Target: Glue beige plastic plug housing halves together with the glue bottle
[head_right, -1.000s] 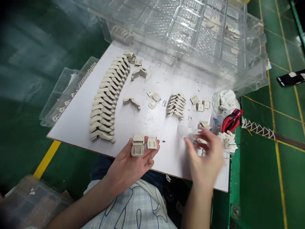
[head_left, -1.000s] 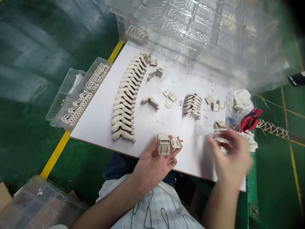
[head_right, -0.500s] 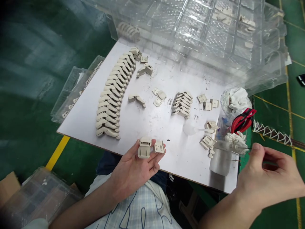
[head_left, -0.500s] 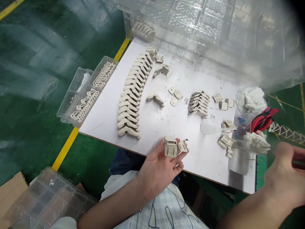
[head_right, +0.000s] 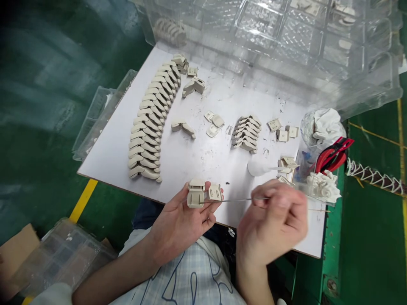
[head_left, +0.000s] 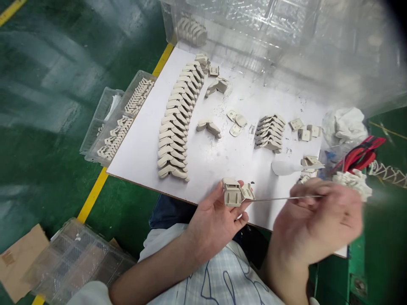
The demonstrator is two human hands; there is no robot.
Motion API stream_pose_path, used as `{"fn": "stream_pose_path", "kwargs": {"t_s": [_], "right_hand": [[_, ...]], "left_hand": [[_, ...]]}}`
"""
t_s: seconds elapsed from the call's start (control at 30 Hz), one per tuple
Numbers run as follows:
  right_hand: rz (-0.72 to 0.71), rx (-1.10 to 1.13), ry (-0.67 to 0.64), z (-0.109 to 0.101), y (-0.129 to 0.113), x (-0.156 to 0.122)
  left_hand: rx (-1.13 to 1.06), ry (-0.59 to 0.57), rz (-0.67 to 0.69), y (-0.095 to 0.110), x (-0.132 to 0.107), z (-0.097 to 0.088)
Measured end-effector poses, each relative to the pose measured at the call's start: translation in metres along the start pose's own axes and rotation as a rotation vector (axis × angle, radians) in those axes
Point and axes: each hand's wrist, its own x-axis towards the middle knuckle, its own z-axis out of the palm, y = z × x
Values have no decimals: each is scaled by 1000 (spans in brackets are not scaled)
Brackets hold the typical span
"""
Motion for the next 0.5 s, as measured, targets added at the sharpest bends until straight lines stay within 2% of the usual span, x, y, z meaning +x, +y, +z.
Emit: {"fn": "stream_pose_path", "kwargs": {"t_s": [0.07, 0.13, 0.3, 0.5], "right_hand": [[-33, 102, 26, 15, 2, -9], [-14, 140, 1, 19, 3, -12], [-9, 118, -6, 15, 7, -12], [11, 86, 31, 10, 6, -9]], "left_hand": [[-13, -5, -9, 0, 1, -1], [-26, -12, -18, 1, 2, -2], [-75, -21, -22, 0, 1, -3], [-97, 28, -14, 0, 0, 2]]}}
